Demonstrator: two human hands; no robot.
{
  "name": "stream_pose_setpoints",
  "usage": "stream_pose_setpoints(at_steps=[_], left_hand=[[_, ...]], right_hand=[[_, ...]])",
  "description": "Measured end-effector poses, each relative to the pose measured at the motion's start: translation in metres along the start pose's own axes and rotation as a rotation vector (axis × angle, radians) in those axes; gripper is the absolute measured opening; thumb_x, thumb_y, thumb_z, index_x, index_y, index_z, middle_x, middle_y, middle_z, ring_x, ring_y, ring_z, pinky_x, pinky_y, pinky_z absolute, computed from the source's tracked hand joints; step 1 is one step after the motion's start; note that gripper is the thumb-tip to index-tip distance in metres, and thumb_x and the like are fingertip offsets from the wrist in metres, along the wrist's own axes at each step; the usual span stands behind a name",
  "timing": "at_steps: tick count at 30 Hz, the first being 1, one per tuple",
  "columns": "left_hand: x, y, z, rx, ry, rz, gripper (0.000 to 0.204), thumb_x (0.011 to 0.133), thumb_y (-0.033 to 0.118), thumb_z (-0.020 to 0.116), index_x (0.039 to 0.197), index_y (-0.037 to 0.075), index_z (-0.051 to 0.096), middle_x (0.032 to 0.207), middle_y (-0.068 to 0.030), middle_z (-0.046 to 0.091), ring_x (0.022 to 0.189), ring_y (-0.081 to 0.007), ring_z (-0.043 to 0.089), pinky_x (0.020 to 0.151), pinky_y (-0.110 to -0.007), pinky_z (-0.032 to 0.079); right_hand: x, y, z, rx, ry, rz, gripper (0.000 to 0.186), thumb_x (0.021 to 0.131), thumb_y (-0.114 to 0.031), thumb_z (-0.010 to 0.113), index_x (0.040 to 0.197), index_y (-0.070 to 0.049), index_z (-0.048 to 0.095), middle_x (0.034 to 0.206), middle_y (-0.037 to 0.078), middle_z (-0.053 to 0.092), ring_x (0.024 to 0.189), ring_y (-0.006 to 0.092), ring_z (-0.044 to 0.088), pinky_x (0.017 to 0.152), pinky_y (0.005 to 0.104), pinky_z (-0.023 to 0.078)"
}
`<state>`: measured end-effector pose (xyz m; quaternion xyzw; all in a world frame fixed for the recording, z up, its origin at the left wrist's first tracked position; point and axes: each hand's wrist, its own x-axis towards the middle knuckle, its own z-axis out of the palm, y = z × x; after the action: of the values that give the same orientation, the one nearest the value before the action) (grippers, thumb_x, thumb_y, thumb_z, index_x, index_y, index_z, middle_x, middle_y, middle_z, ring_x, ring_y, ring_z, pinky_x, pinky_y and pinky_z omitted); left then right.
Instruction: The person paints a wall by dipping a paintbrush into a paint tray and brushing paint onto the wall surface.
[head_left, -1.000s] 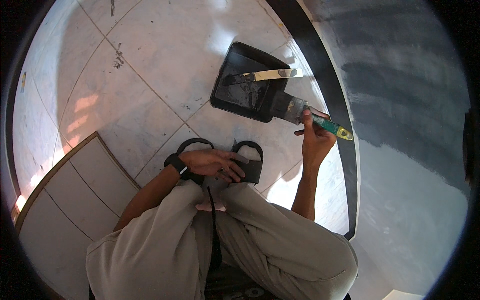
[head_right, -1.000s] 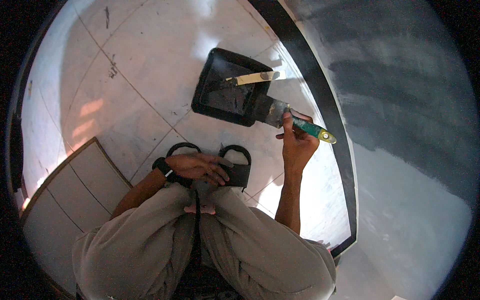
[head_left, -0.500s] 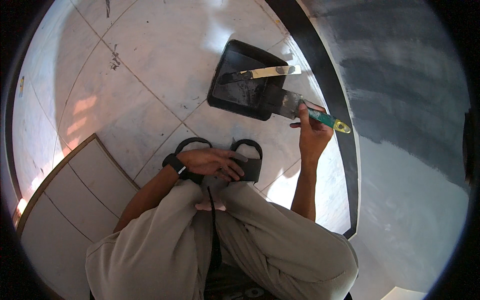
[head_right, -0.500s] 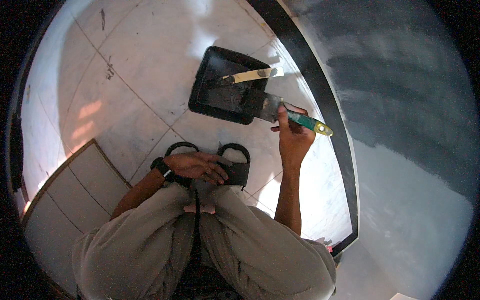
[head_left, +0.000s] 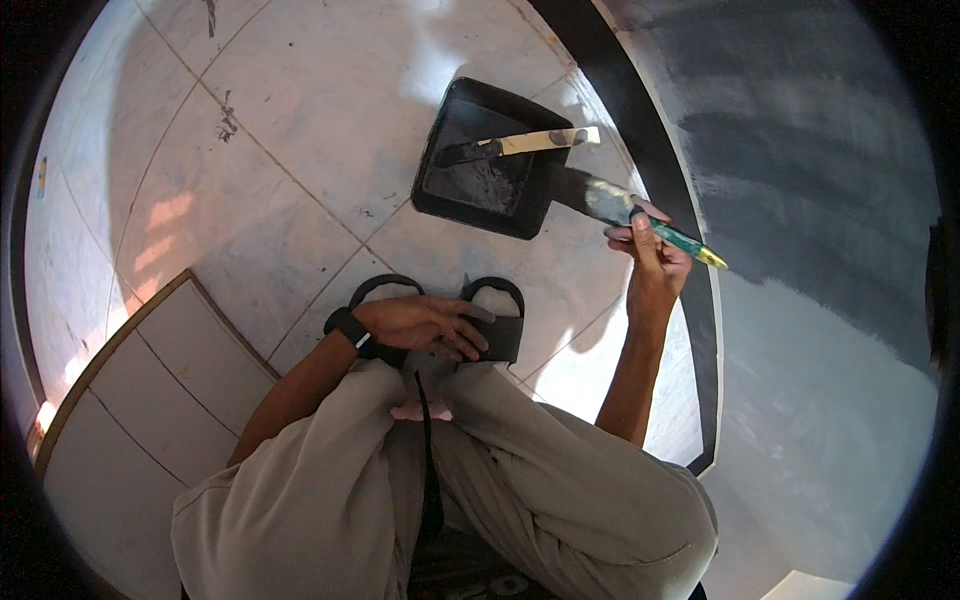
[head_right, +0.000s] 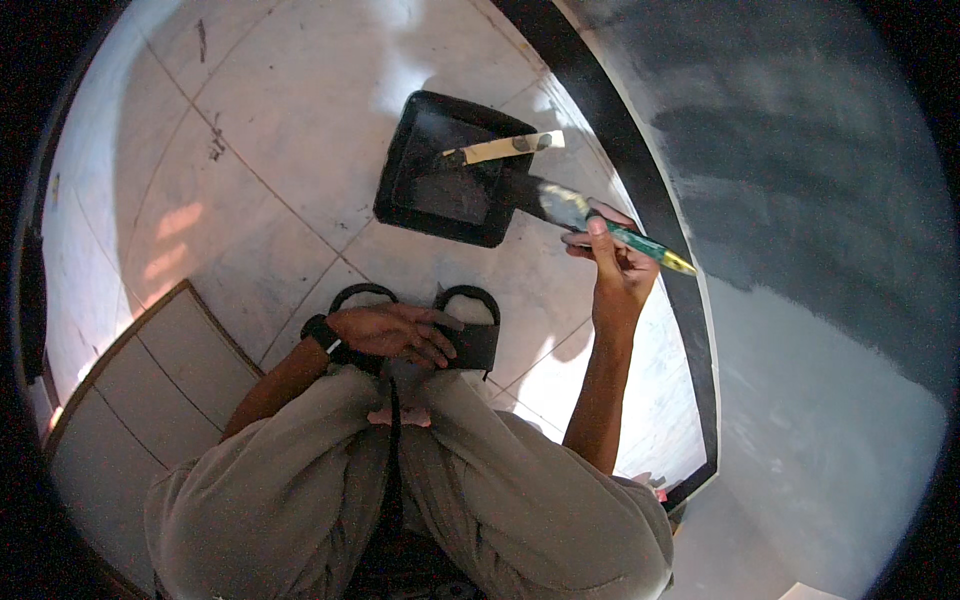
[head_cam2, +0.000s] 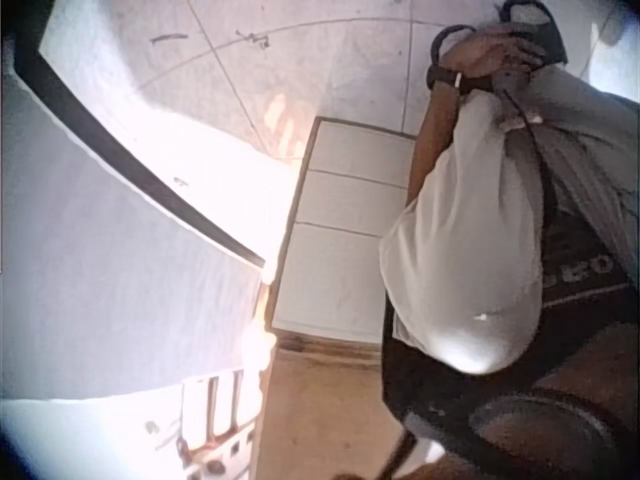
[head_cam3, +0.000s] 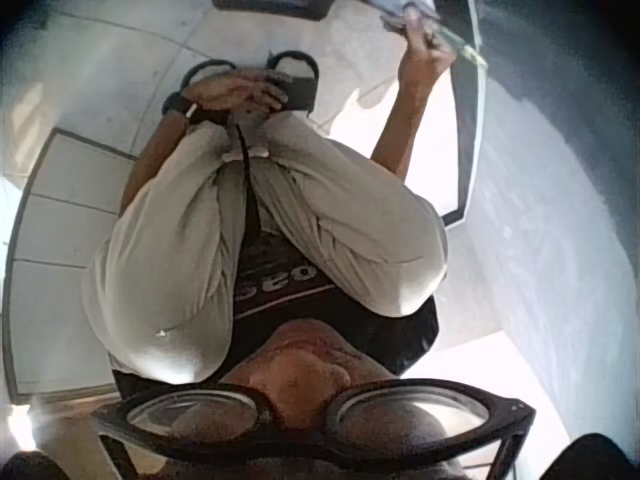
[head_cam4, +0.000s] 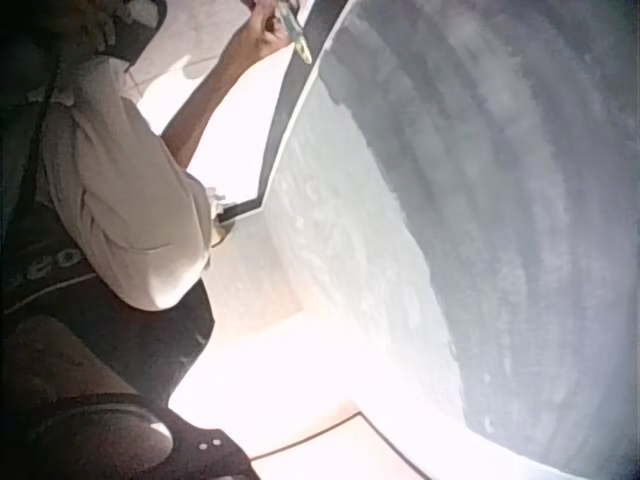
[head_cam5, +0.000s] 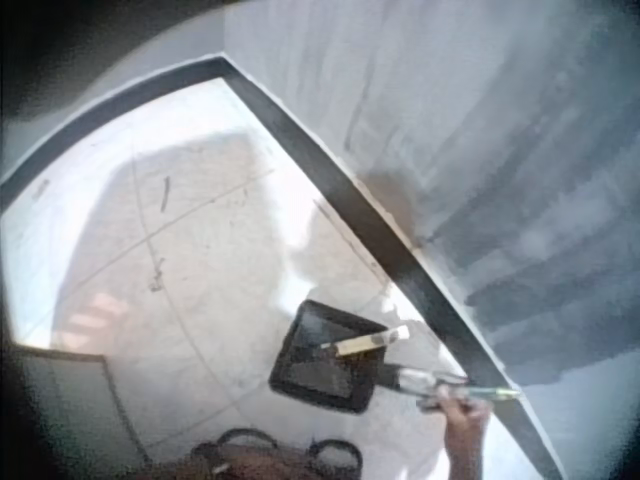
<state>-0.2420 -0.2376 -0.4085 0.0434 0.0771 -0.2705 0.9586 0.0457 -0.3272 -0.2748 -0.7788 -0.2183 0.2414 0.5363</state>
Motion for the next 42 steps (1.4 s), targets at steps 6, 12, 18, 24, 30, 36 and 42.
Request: stream_pose_setpoints(at_steps=[6,12,18,24,30,36,42], left_hand=[[0.002,-0.002,-0.003,-0.022,-0.012,0.014,0.051,0.103,0.009,0.046,0.152,0.003,0.031,0.140,-0.0212,0.052,0.128,-0.0317,0.054,0.108,-0.043,0.043],[-0.001,0.001,0.001,-0.022,0.008,0.016,0.053,0.099,0.007,0.048,0.149,0.002,0.033,0.137,-0.0191,0.054,0.126,-0.0293,0.055,0.106,-0.042,0.044],[0.001,0.001,0.003,-0.022,0.026,0.001,0.054,0.099,0.008,0.050,0.149,0.002,0.032,0.138,-0.0203,0.054,0.127,-0.0298,0.055,0.106,-0.043,0.044],[0.000,-0.002,-0.001,-0.029,0.011,0.017,0.054,0.100,0.013,0.052,0.149,0.002,0.031,0.137,-0.0207,0.054,0.127,-0.0302,0.055,0.107,-0.045,0.044],[-0.002,-0.001,0.001,-0.015,0.008,0.023,0.053,0.101,0.015,0.053,0.149,0.003,0.034,0.137,-0.0193,0.054,0.126,-0.0301,0.055,0.107,-0.044,0.043],[0.004,-0.005,-0.007,0.074,0.008,0.080,0.053,0.103,0.024,0.053,0.148,0.003,0.037,0.138,-0.0191,0.055,0.127,-0.0306,0.055,0.107,-0.045,0.044],[-0.005,-0.003,-0.003,0.234,0.031,0.037,0.060,0.100,0.029,0.057,0.150,0.003,0.035,0.141,-0.0212,0.052,0.132,-0.0350,0.050,0.113,-0.052,0.038]], right_hand=[[0.008,0.016,0.002,0.194,-0.225,0.056,0.023,0.096,-0.021,0.064,0.100,0.001,0.066,0.124,0.016,0.063,0.120,0.0230,0.056,0.107,0.0426,0.039],[0.005,0.030,0.001,0.014,-0.286,-0.118,0.019,0.094,-0.010,0.063,0.111,-0.005,0.069,0.121,0.009,0.064,0.112,0.0186,0.058,0.098,0.0313,0.044],[0.001,0.060,-0.016,0.098,-0.254,0.063,0.026,0.099,-0.010,0.057,0.121,0.002,0.064,0.117,0.011,0.065,0.112,0.0193,0.060,0.103,0.0338,0.044],[0.001,0.058,-0.022,0.094,-0.219,0.053,0.028,0.099,-0.013,0.058,0.121,0.003,0.064,0.114,0.012,0.066,0.108,0.0202,0.063,0.099,0.0357,0.049],[-0.001,0.052,-0.025,0.148,-0.213,0.068,0.028,0.099,-0.013,0.058,0.121,0.004,0.064,0.113,0.013,0.067,0.105,0.0208,0.065,0.092,0.0387,0.054],[-0.017,0.050,-0.045,0.267,-0.076,0.035,0.032,0.100,-0.015,0.054,0.125,0.004,0.060,0.124,0.015,0.063,0.109,0.0246,0.063,0.092,0.0418,0.053],[-0.050,0.038,-0.065,0.951,0.095,0.158,0.048,0.095,-0.023,0.063,0.136,-0.002,0.049,0.125,0.010,0.061,0.115,0.0204,0.059,0.103,0.0335,0.045]])
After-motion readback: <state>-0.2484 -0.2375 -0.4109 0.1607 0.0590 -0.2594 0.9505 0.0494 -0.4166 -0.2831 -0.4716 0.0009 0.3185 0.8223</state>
